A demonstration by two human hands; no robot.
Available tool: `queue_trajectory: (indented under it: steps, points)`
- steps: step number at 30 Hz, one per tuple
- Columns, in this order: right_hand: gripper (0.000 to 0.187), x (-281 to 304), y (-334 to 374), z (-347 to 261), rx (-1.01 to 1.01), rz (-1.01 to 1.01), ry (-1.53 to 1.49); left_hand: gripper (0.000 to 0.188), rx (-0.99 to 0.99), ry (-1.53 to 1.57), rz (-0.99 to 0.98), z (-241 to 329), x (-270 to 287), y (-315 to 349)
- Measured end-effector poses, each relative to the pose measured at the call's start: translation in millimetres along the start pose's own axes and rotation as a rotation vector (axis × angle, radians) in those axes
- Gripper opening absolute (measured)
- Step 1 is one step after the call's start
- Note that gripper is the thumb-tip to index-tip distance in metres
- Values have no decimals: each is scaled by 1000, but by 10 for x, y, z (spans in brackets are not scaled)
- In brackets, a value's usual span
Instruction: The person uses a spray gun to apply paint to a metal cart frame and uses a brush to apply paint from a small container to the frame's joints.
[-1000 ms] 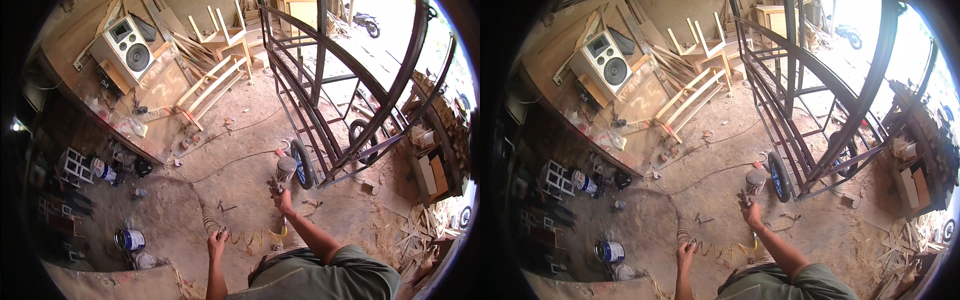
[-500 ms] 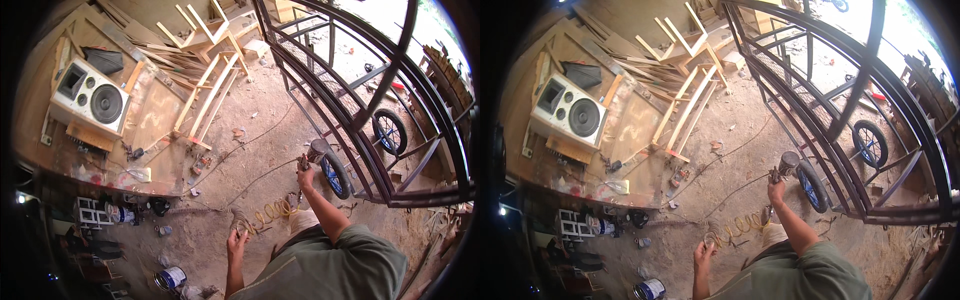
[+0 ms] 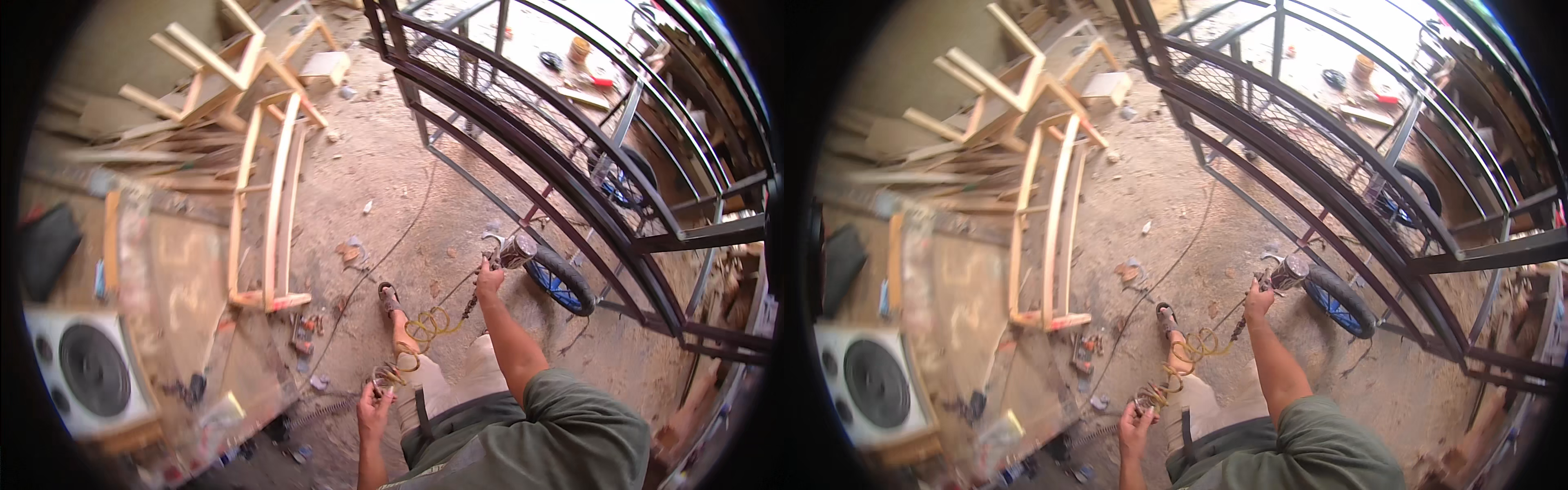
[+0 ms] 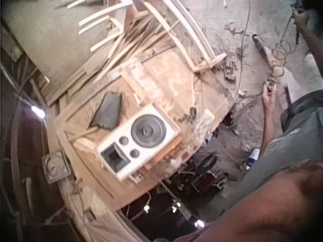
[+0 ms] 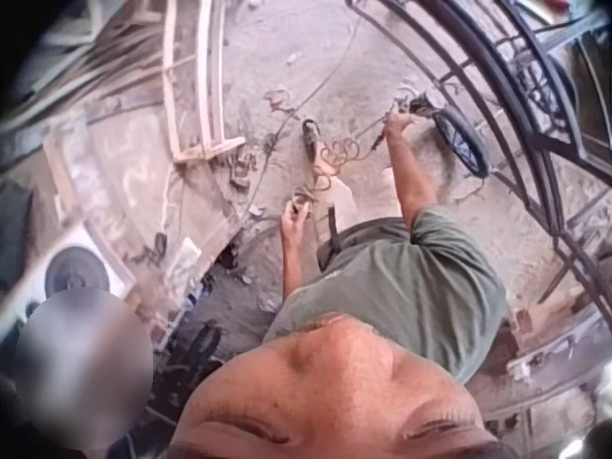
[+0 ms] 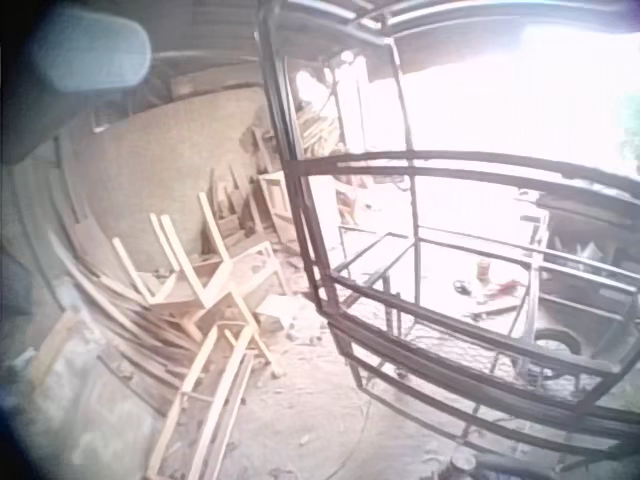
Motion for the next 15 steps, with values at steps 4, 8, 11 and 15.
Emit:
queue_trajectory:
  steps: [4,8,11,15]
  points:
    - [23,-533,-1048,200,86,157,-184,37,-79,-329,-495,-62,10,-1517]
    - [31,-985,-1646,7,281,469,-103,42,-85,-283,-665,-50,-128,-2390]
    - [25,-821,-2625,-18,277,603,-239,46,-54,-248,-801,-235,-313,-2927]
    - [40,-1373,-2699,-305,31,670,-29,45,-43,-282,-838,-625,-520,-3326]
Point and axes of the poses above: each hand's wrist, its own y-axis away from the middle knuckle, its own x-axis out of the back of the hand, z = x × y, the point moved 1 cm from there along -y, towards the middle knuckle, and after that the axes turned 14 degrees about -x, right-handed, at the moved point
